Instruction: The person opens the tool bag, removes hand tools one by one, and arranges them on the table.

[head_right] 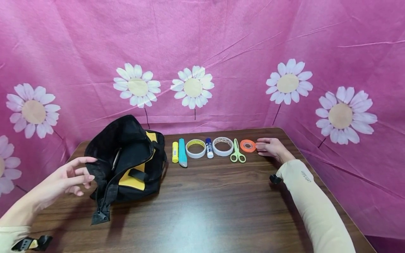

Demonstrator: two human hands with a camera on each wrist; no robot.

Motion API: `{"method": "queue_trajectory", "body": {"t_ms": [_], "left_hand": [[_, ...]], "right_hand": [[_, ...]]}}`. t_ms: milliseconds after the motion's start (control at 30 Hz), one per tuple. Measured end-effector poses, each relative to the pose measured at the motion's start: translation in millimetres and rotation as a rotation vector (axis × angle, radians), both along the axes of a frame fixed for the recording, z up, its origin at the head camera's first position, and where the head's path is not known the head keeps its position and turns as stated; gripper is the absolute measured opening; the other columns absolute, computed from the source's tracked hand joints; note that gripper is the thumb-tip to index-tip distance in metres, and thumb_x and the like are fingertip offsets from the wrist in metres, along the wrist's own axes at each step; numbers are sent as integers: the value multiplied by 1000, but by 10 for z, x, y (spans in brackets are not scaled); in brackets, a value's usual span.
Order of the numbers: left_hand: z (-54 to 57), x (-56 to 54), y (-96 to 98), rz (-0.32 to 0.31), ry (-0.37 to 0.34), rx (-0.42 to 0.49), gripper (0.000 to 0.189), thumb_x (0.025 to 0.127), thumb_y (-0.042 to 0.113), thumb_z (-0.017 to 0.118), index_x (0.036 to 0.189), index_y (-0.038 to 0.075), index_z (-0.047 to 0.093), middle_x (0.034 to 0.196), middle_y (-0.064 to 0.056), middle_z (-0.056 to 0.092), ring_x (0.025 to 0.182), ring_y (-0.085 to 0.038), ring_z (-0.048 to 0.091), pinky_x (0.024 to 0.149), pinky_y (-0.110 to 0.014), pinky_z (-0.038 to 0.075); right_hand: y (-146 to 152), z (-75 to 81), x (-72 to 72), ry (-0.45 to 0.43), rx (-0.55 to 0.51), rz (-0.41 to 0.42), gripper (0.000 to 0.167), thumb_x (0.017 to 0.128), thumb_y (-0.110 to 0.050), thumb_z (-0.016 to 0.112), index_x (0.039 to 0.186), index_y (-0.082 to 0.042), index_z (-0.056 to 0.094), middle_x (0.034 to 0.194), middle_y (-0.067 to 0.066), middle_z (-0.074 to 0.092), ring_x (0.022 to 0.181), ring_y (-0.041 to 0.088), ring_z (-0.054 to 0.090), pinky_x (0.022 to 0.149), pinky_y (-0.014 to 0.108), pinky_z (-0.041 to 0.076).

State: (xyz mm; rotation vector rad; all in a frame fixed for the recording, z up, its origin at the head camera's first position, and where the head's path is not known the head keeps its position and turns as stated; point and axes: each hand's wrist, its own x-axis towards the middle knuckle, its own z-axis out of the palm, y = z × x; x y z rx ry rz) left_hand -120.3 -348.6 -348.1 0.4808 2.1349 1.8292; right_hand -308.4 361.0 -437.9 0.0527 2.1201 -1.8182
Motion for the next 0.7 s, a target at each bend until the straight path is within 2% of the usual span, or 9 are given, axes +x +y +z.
{"method": "queue_trajectory", "body": {"t_ms": [100,300,367,433,567,700], "left_hand": [[-3,1,-1,-7,4,8,51,101,-8,51,144,17,39,91,-7,66,80,-16,67,60,-37,58],[-2,33,-20,22,6,-18,50,101,-7,52,143,16,39,90,-7,66,80,-16,67,59,-37,58],[1,49,-35,29,7,-25,50,101,-7,52,143,16,39,90,-6,66,80,-15,67,59,-37,58],[5,59,-46,30,11,-24,51,101,-8,52,143,16,39,90,-6,66,80,-15,67,59,-37,58],[14,50,-47,15,15,-5,51,101,-9,51,144,16,39,91,-8,66,80,-16,67,60,-36,58],[-3,18,-22,11,10,13,51,101,-8,50,143,18,40,91,-7,67,80,-16,67,60,-37,58]], "right_hand": [[26,-27,20,-18,1,-14,65,103,-1,56,155,12,20,115,-4,65,96,3,67,90,33,55],[-26,-60,33,-12,50,-17,65,104,-9,58,155,10,23,135,15,50,97,3,64,91,32,54],[-83,-64,27,-14,77,-19,63,104,-9,58,154,11,25,131,15,53,94,4,64,89,31,55],[-141,-68,18,-16,100,-25,62,103,-8,59,153,12,28,121,11,57,90,5,63,86,30,56],[-220,-73,-6,-27,124,-80,57,101,-7,61,148,12,36,102,2,61,81,8,62,79,27,58],[-212,-32,-16,-31,162,-122,54,101,-10,63,145,11,41,101,3,60,77,9,61,77,28,58]]}}
